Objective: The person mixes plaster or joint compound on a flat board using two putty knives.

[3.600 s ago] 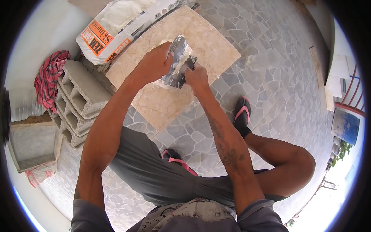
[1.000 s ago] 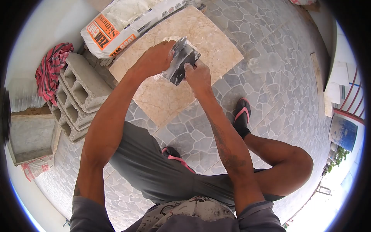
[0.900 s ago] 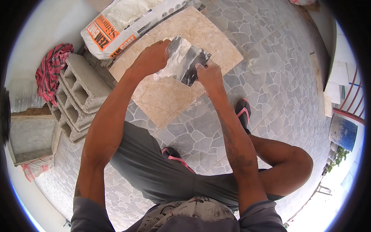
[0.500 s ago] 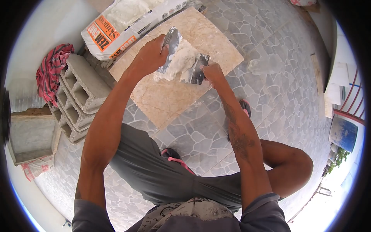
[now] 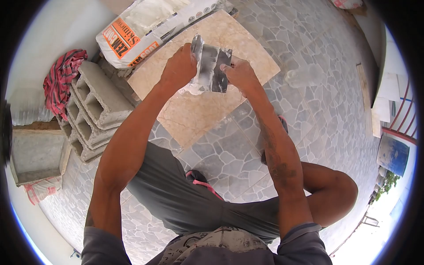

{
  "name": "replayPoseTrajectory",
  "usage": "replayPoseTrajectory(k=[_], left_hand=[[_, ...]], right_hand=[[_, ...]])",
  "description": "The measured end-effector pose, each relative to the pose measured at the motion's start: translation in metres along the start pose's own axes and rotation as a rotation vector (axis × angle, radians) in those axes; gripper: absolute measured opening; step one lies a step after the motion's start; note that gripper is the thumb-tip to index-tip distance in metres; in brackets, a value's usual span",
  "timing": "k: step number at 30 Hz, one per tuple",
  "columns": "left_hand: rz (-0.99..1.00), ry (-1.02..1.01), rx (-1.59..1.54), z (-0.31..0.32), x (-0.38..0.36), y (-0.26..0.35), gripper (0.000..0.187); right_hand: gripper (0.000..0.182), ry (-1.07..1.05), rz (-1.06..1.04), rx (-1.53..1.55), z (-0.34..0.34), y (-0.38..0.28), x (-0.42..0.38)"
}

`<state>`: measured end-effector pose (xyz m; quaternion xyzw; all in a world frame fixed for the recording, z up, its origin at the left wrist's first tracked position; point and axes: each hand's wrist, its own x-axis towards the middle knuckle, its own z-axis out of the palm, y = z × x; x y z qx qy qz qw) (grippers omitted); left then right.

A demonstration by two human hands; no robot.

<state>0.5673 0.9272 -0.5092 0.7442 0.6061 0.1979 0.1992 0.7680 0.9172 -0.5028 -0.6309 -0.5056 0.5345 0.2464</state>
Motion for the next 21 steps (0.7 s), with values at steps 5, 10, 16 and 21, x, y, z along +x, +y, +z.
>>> replayPoseTrajectory(k=[5, 10, 16, 21], left_hand=[[-0.086, 0.031, -0.067, -0.018, 0.002, -0.018, 0.024], [-0.119, 0.115, -0.083, -0.035, -0.004, -0.024, 0.03], [-0.153, 0.117, -0.138, -0.039, -0.009, -0.023, 0.044], [-0.209, 0.109, -0.198, -0.041, -0.006, -0.021, 0.027]], right_hand=[[0.02, 0.077, 0.037, -0.069, -0.065, 0.034, 0.049], [0.023, 0.046, 0.082, -0.277, -0.105, 0.079, 0.119], [0.024, -0.256, -0.014, -0.233, -0.057, 0.074, 0.162], [0.033, -0.289, -0.276, -0.425, -0.032, 0.026, 0.126]])
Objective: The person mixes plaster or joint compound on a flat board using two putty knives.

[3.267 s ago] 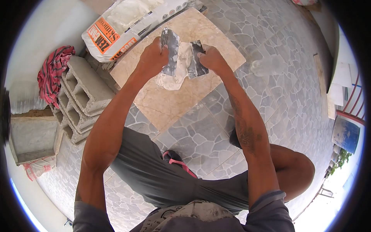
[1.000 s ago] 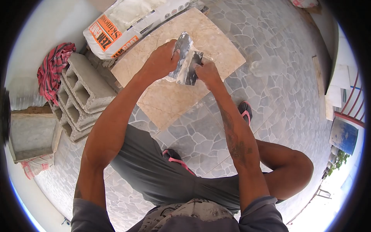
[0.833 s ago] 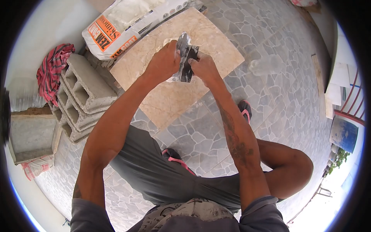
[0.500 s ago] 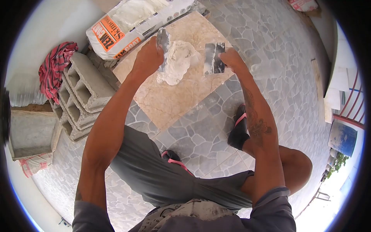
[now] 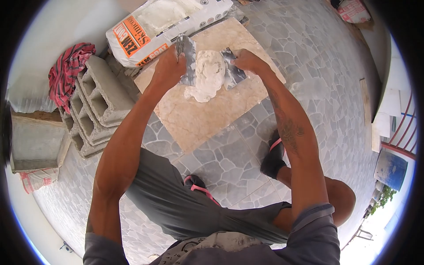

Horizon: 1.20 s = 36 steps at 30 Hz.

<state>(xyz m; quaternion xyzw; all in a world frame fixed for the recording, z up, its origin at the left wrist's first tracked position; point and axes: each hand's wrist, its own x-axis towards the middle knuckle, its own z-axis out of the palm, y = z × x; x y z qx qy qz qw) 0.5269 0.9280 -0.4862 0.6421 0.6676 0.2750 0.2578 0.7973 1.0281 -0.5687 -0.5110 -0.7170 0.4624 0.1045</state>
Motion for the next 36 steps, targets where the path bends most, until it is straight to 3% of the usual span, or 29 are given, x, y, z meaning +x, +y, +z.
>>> replayPoseTrajectory(k=[3, 6, 10, 17, 20, 21, 28, 32, 36], left_hand=[[-0.035, -0.093, -0.066, 0.008, -0.006, 0.014, 0.026], [0.041, -0.033, -0.084, 0.028, -0.015, 0.026, 0.025], [0.026, 0.011, -0.091, 0.047, -0.018, 0.034, 0.024], [-0.113, -0.007, 0.028, 0.044, -0.014, 0.021, 0.028], [-0.094, 0.003, 0.043, 0.03, -0.009, 0.005, 0.028], [-0.089, 0.034, 0.034, 0.023, -0.008, 0.003, 0.027], [-0.124, 0.127, -0.112, -0.023, -0.029, -0.009, 0.037], [-0.285, 0.136, -0.19, -0.042, -0.054, 0.007, 0.037], [-0.367, 0.239, -0.183, -0.052, -0.084, 0.033, 0.035]], right_hand=[[0.034, -0.014, 0.091, -0.127, -0.001, -0.036, -0.016], [0.032, -0.041, 0.128, -0.072, 0.007, -0.055, -0.023], [0.027, -0.034, 0.241, 0.245, 0.016, -0.091, -0.039], [0.022, -0.018, 0.17, 0.076, 0.003, -0.133, -0.071], [0.02, 0.034, 0.111, -0.221, -0.027, -0.106, -0.055], [0.034, 0.023, 0.104, -0.182, -0.04, -0.095, -0.048], [0.026, -0.122, 0.229, -0.286, -0.093, -0.035, 0.044], [0.03, -0.258, 0.153, -0.221, -0.08, 0.005, 0.101], [0.037, -0.289, 0.082, -0.068, -0.032, -0.008, 0.13]])
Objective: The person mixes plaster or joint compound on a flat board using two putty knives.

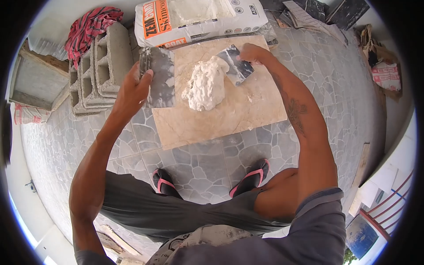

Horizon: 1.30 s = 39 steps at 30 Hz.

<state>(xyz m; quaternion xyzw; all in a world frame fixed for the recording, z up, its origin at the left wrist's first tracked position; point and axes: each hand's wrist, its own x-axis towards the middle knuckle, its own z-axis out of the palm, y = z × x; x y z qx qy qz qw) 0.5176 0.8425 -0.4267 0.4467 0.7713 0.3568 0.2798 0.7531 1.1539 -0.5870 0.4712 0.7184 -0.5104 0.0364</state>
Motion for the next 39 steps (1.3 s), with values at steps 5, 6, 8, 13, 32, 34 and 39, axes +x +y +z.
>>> replayPoseTrajectory(k=[5, 6, 8, 13, 32, 34, 39], left_hand=[[0.0, 0.162, -0.049, -0.007, -0.04, 0.015, 0.033], [-0.022, 0.18, -0.033, -0.007, -0.047, 0.018, 0.033], [-0.058, 0.207, 0.0, -0.009, -0.057, 0.029, 0.033], [-0.124, 0.304, -0.04, -0.004, -0.086, 0.04, 0.033], [-0.39, 0.589, -0.237, -0.023, -0.184, 0.131, 0.037], [-0.368, 0.592, -0.298, -0.022, -0.192, 0.13, 0.038], [-0.333, 0.787, -0.223, -0.015, -0.205, 0.109, 0.035]], right_hand=[[0.033, -0.316, -0.304, -0.485, 0.006, -0.046, 0.01], [0.032, -0.316, -0.408, -0.511, 0.009, -0.055, 0.004], [0.03, -0.308, -0.531, -0.687, 0.013, -0.083, -0.029], [0.028, -0.293, -0.775, -1.201, 0.045, -0.094, -0.101], [0.042, -0.459, -0.548, -0.751, 0.035, -0.113, 0.082], [0.043, -0.537, -0.65, -0.817, 0.057, -0.121, 0.073], [0.039, -0.702, -0.845, -1.086, 0.06, -0.16, 0.024]])
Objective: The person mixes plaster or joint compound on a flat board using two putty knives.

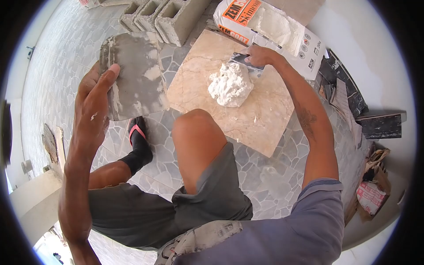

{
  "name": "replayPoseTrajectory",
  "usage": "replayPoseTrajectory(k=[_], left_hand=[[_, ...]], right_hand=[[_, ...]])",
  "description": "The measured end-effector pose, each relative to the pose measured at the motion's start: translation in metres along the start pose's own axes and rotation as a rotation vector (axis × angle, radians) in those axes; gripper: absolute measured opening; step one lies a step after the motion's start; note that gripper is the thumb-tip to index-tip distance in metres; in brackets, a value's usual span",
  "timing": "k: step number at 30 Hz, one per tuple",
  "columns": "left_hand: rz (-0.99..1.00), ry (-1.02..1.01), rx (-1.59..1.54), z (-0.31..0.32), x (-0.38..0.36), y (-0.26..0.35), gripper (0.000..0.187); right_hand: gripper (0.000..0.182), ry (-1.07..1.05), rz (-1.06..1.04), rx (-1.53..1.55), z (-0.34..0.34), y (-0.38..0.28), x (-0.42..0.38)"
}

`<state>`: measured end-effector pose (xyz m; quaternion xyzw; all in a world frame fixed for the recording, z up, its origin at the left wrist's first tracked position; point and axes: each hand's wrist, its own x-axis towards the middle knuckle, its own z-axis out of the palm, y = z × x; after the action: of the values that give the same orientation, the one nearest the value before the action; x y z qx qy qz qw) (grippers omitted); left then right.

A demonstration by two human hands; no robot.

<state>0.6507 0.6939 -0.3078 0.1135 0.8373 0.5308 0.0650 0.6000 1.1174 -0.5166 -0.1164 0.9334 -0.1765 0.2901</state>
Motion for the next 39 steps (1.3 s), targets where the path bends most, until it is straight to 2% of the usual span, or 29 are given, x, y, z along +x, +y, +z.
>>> replayPoseTrajectory(k=[2, 4, 5, 7, 10, 13, 15, 17, 18, 20, 22, 25, 28, 31, 35, 36, 37, 38, 39], left_hand=[[-0.159, 0.032, -0.215, 0.002, 0.0, 0.026, 0.032], [-0.191, -0.068, -0.182, -0.016, 0.0, 0.029, 0.037], [-0.205, -0.119, -0.165, -0.023, -0.001, 0.029, 0.041], [-0.159, -0.039, -0.174, -0.026, -0.004, 0.026, 0.038], [-0.149, -0.02, -0.168, -0.033, -0.005, 0.035, 0.037], [-0.189, -0.047, -0.303, -0.033, -0.016, 0.059, 0.037], [-0.239, -0.039, -0.372, -0.037, -0.02, 0.062, 0.036], [-0.267, -0.013, -0.375, -0.04, -0.022, 0.057, 0.037], [-0.284, 0.0, -0.377, -0.042, -0.023, 0.053, 0.038], [-0.077, 0.024, -0.224, -0.048, -0.034, 0.024, 0.039], [-0.095, 0.011, -0.223, -0.053, -0.037, 0.021, 0.041], [-0.344, 0.003, -0.368, -0.055, -0.034, 0.047, 0.043], [-0.323, 0.071, -0.335, -0.053, -0.035, 0.046, 0.043], [-0.283, 0.033, -0.305, -0.059, -0.032, 0.042, 0.044], [-0.36, -0.006, -0.324, -0.069, -0.031, 0.046, 0.046], [-0.323, 0.021, -0.304, -0.067, -0.032, 0.047, 0.046], [-0.287, 0.048, -0.283, -0.065, -0.033, 0.047, 0.046], [-0.188, 0.107, -0.237, -0.056, -0.037, 0.046, 0.047], [-0.183, 0.109, -0.232, -0.057, -0.036, 0.044, 0.047]], right_hand=[[0.036, -0.002, 0.028, -0.204, 0.006, -0.038, -0.029], [0.035, 0.193, -0.1, -0.259, 0.043, -0.049, -0.057], [0.041, 0.184, -0.117, -0.412, 0.053, -0.063, -0.07], [0.026, 0.421, -0.251, -0.601, 0.084, -0.068, -0.087], [0.026, 0.38, -0.227, -0.529, 0.073, -0.073, -0.104], [0.037, 0.326, -0.034, -0.29, 0.036, -0.07, -0.099], [0.036, 0.359, 0.109, -0.157, 0.019, -0.044, -0.07], [0.039, 0.275, 0.247, -0.08, -0.007, -0.033, -0.046], [0.041, 0.261, 0.236, -0.078, -0.008, -0.01, -0.027], [0.044, 0.228, 0.232, -0.063, 0.004, 0.041, 0.016], [0.045, 0.196, 0.24, -0.041, 0.012, 0.069, 0.05], [0.045, 0.077, 0.059, 0.083, 0.008, 0.029, 0.074], [0.043, -0.136, -0.101, -0.103, 0.008, -0.015, 0.099], [0.041, -0.202, -0.281, -0.071, 0.006, -0.04, 0.104], [0.031, -0.283, -0.253, -0.308, -0.01, -0.087, 0.058], [0.028, -0.254, -0.262, -0.353, -0.005, -0.086, 0.043], [0.032, -0.151, -0.413, -0.406, 0.001, -0.083, 0.022], [0.034, -0.095, -0.392, -0.446, 0.005, -0.091, -0.007], [0.033, -0.04, -0.454, -0.465, 0.018, -0.081, -0.024]])
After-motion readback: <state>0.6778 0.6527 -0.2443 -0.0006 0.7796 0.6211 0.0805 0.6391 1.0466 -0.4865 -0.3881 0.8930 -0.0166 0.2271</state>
